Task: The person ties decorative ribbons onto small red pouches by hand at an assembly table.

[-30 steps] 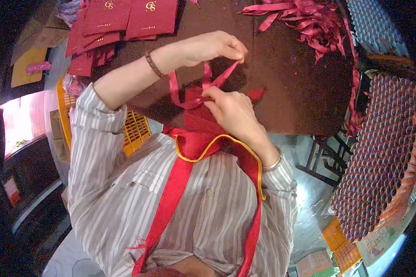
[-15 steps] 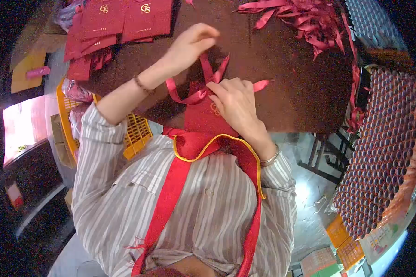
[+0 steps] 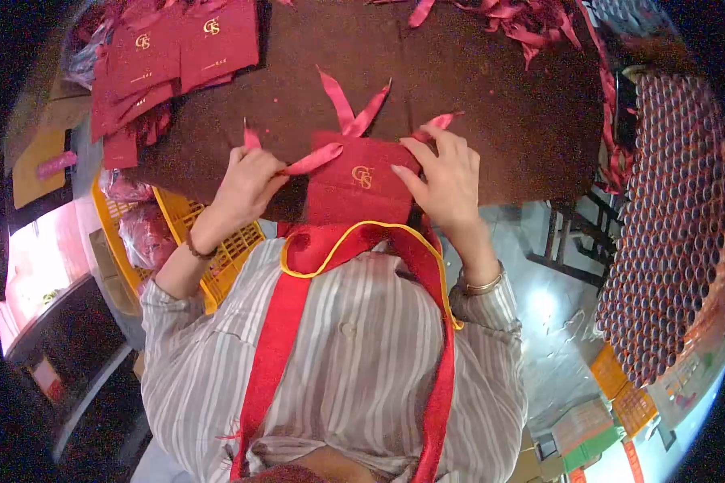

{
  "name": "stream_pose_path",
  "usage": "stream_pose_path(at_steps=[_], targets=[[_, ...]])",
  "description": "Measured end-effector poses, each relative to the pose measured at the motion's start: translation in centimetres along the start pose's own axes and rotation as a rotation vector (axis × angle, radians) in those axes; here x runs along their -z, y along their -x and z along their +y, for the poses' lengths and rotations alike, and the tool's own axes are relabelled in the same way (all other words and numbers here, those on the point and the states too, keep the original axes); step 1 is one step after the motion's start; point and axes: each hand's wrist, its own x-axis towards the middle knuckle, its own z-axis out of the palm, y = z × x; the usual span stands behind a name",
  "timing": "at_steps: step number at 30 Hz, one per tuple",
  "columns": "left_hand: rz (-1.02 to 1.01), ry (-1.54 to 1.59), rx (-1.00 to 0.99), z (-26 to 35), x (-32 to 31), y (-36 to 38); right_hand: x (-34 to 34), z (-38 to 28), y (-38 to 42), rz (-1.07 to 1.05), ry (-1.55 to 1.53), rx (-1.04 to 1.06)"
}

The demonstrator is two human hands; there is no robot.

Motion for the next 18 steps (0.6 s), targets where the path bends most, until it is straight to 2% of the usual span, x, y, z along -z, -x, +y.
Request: stream_pose_path(at_steps=[2,4,6,8,10,11,12,14,18], targets=[[-0.190,0.325,0.169,0.4,1.5,0.3,0.2,0.3,0.5,-0.005,-0.033,-0.037],[-0.226,0.435,0.194,1.0,3.0,0.9,0.0,0.7,1.0,-0.037,-0.284,-0.097],[-0.403,1.439,0.583,1.1,4.5,1.5,0.5,0.3,1.1,-0.065,-0.364,-0.164],[-0.354,1.392,0.514,0.1,5.5,2.2,0.5,0.3,1.3,-0.091,-0.447,-0.226],[-0.135,1.846,0.201,-0.9,5.5,2.6,0.0,0.4,1.4,-0.050,-0.352,-0.127],[-0.022,1.980,0.217,-0.6,5.6,2.7,0.0,0.3,1.4,-0.048,-0.352,-0.128],[-0.022,1.980,0.216,-0.3,5.5,2.6,0.0,0.2,1.5,-0.056,-0.391,-0.150],[0.269,1.887,0.260,0.1,5.4,2.3,-0.3,-0.1,1.5,-0.065,-0.429,-0.169],[0.317,1.904,0.080,-1.5,4.3,0.1,-0.7,-0.6,1.7,-0.010,-0.503,-0.214]])
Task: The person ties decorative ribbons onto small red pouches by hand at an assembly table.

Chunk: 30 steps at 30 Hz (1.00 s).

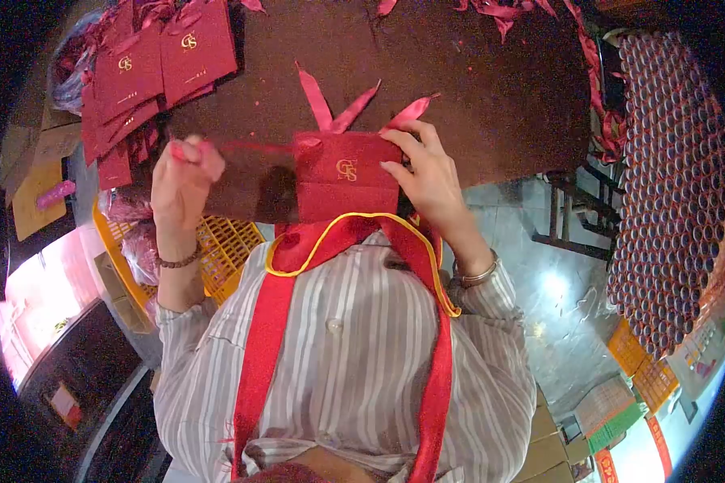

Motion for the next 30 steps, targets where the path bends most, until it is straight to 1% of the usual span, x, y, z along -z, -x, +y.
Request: stream_pose_path(at_steps=[1,2,4,5,6,7,8,9,10,11,12,13,14,16,17,18,20,21,22,23,24,25,26,28,29,30], targets=[[0.135,-0.314,-0.031,0.2,-0.2,-0.3,0.0,-0.1,0.0,0.008,-0.018,-0.008],[0.131,-0.314,-0.030,0.2,-0.8,-0.9,0.1,-0.2,-0.1,0.013,-0.017,-0.008],[0.279,-0.660,-0.179,0.2,-3.6,-2.8,0.4,-0.4,-0.4,-0.006,0.018,-0.051],[0.145,-0.585,-0.196,0.4,-4.0,-3.2,0.7,-0.3,-0.7,-0.004,0.018,-0.052],[0.145,-0.585,-0.197,0.2,-3.9,-3.4,1.1,-0.1,-1.0,-0.054,0.040,-0.074],[0.058,-0.410,-0.080,-0.2,-3.7,-3.6,1.5,0.1,-1.4,-0.104,0.061,-0.095],[-0.028,-0.232,0.036,-0.6,-3.7,-3.8,1.7,0.3,-1.7,-0.104,0.061,-0.095],[0.087,-0.312,0.118,-1.0,-4.8,-4.0,1.9,0.4,-1.9,-0.128,0.068,-0.045],[0.086,-0.309,0.119,-1.7,-5.1,-4.2,2.1,0.5,-2.1,-0.153,0.076,0.003],[0.110,-0.421,0.166,-2.4,-5.2,-4.4,2.3,0.6,-2.5,-0.154,0.077,0.001],[0.135,-0.533,0.214,-3.1,-5.4,-4.6,2.4,0.6,-2.8,-0.226,0.001,-0.045],[0.135,-0.548,0.212,-3.7,-6.1,-4.7,2.4,0.5,-3.1,-0.299,-0.077,-0.090],[0.139,-0.549,0.214,-4.3,-6.2,-4.7,2.3,0.5,-3.4,-0.302,-0.080,-0.090],[0.102,-0.581,0.325,-5.1,-6.0,-4.8,2.1,0.6,-4.0,-0.385,-0.346,-0.348],[0.107,-0.639,0.424,-5.2,-6.0,-4.9,1.8,0.7,-4.3,-0.389,-0.349,-0.349],[0.111,-0.639,0.427,-5.8,-5.8,-4.9,1.5,1.0,-4.7,-0.397,-0.382,-0.350],[0.023,-1.163,0.121,-8.0,-5.2,-4.5,1.2,1.1,-4.8,-0.409,-0.419,-0.353],[-0.013,-1.445,0.041,-8.4,-5.1,-4.3,1.3,0.9,-5.0,-0.431,-0.415,-0.355],[-0.012,-1.448,0.044,-8.7,-5.4,-4.1,1.2,0.8,-5.1,-0.452,-0.411,-0.358],[-0.040,-1.571,0.001,-9.1,-5.7,-3.9,1.2,0.9,-5.0,-0.455,-0.414,-0.357],[-0.070,-1.693,-0.045,-9.5,-6.0,-3.7,1.1,1.0,-5.0,-0.439,-0.351,-0.276],[-0.043,-1.679,-0.094,-9.9,-6.0,-3.6,1.2,1.0,-4.8,-0.421,-0.287,-0.197],[-0.044,-1.679,-0.093,-10.2,-5.9,-3.5,1.1,0.8,-4.7,-0.421,-0.288,-0.197],[-0.083,-1.771,-0.167,-10.6,-5.7,-3.4,0.9,0.3,-4.6,-0.317,0.148,0.038],[-0.085,-1.770,-0.167,-10.5,-5.9,-3.4,0.7,0.0,-4.4,-0.315,0.148,0.037],[-0.076,-1.791,-0.223,-10.4,-6.2,-3.4,0.4,-0.2,-4.1,-0.261,0.111,0.006]])
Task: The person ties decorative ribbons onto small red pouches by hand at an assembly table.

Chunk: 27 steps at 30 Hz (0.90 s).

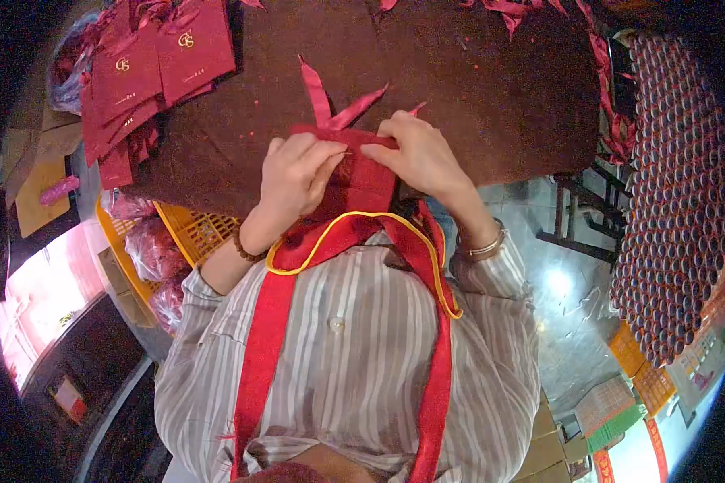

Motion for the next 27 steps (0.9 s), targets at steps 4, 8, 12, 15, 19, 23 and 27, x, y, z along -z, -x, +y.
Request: stream_pose_path(at_steps=[4,8,12,15,19,23,27], targets=[[0.115,-0.018,-0.087,0.1,-0.5,-0.2,-0.4,0.5,0.1,0.013,-0.145,-0.004],[0.131,-0.041,-0.105,0.2,-1.4,-0.3,-0.5,1.5,0.2,-0.022,-0.343,0.107],[0.178,0.001,-0.058,0.3,-2.0,-0.6,0.7,0.0,0.6,-0.198,-0.611,-0.198],[0.208,-0.009,-0.052,0.5,-2.2,-0.8,0.8,0.0,0.8,-0.196,-0.647,-0.197],[0.165,-0.059,-0.042,1.2,-1.9,-0.9,0.8,0.1,0.9,-0.212,-0.662,-0.227],[0.159,-0.031,-0.054,1.4,-2.2,-0.8,0.7,0.4,1.1,-0.192,-0.654,-0.205],[0.167,-0.022,-0.042,1.5,-2.6,-0.7,0.4,0.5,1.2,-0.171,-0.633,-0.189]])
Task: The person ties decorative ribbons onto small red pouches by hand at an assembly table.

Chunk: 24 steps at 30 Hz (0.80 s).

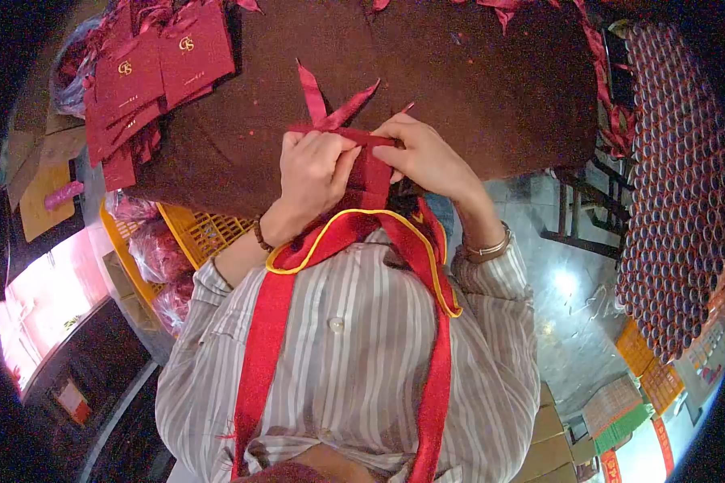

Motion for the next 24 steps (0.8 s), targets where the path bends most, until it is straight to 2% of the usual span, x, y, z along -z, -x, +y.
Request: stream_pose_path(at_steps=[17,19,22,24], targets=[[0.024,0.000,-0.032,-0.4,-0.5,-0.1,-0.6,-0.2,0.4,0.061,0.111,-0.047],[0.010,-0.075,-0.085,-0.1,-0.2,-0.4,-0.7,0.8,0.3,0.119,0.282,0.148],[0.020,-0.153,-0.179,0.0,-0.4,-0.6,-1.1,1.0,0.6,0.171,0.309,0.181],[-0.007,-0.132,-0.143,0.1,-0.2,-0.3,-1.4,0.6,0.8,0.172,0.268,0.126]])
